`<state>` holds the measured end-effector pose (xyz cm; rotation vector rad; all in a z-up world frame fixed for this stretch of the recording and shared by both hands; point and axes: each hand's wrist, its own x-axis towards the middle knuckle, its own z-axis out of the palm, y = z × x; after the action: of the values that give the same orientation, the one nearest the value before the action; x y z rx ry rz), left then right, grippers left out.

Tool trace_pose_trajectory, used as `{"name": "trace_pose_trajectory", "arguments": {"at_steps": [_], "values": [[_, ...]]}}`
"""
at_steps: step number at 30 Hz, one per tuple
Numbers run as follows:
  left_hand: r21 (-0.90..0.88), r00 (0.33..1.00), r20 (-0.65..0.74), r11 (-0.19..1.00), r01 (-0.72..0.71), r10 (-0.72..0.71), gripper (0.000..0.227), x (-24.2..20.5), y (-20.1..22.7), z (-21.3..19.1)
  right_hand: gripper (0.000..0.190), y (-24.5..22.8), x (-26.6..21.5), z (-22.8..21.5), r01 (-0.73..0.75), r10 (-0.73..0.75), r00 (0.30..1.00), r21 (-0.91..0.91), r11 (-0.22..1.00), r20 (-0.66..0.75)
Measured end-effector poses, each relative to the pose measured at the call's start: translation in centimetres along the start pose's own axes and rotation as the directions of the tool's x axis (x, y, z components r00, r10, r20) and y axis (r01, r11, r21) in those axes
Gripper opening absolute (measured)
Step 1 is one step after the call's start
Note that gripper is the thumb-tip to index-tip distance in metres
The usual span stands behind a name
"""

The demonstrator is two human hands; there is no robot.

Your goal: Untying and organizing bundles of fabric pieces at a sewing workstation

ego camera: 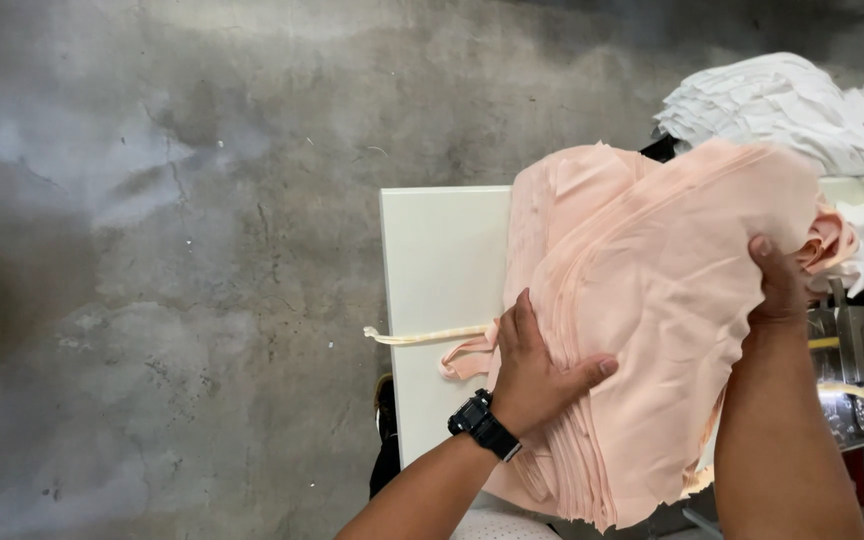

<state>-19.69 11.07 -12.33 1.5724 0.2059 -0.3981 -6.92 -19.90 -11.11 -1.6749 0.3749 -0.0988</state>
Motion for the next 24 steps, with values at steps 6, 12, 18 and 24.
{"name": "trace_pose_trajectory", "arguments": {"at_steps": [6, 12, 18, 24], "values": [[-0.037, 0.997, 0.033, 0.997, 0.072, -0.070, 0.132, -0.3, 0.2, -0.5, 0.047, 4.0, 3.3, -1.1, -0.032, 0.058, 0.986, -0.161, 0.986, 0.156], [-0.341, 0.950, 0.069, 0.888, 0.310, -0.305, 0.084, 4.0, -1.4, -1.6, 0.094, 2.8, -0.1, -0.8, -0.159, 0.191, 0.977, -0.272, 0.949, 0.097], [-0.382, 0.900, 0.120, 0.817, 0.432, -0.420, 0.106, 4.8, 1.3, -2.9, 0.080, 4.4, -6.1, -3.6, -0.339, 0.370, 0.926, -0.273, 0.900, 0.072], [-0.403, 0.930, 0.149, 0.838, 0.367, -0.336, 0.109, 4.6, 0.7, -2.7, 0.072, 2.3, -8.9, 0.8, -0.508, 0.509, 0.860, -0.042, 0.860, 0.038]]}}
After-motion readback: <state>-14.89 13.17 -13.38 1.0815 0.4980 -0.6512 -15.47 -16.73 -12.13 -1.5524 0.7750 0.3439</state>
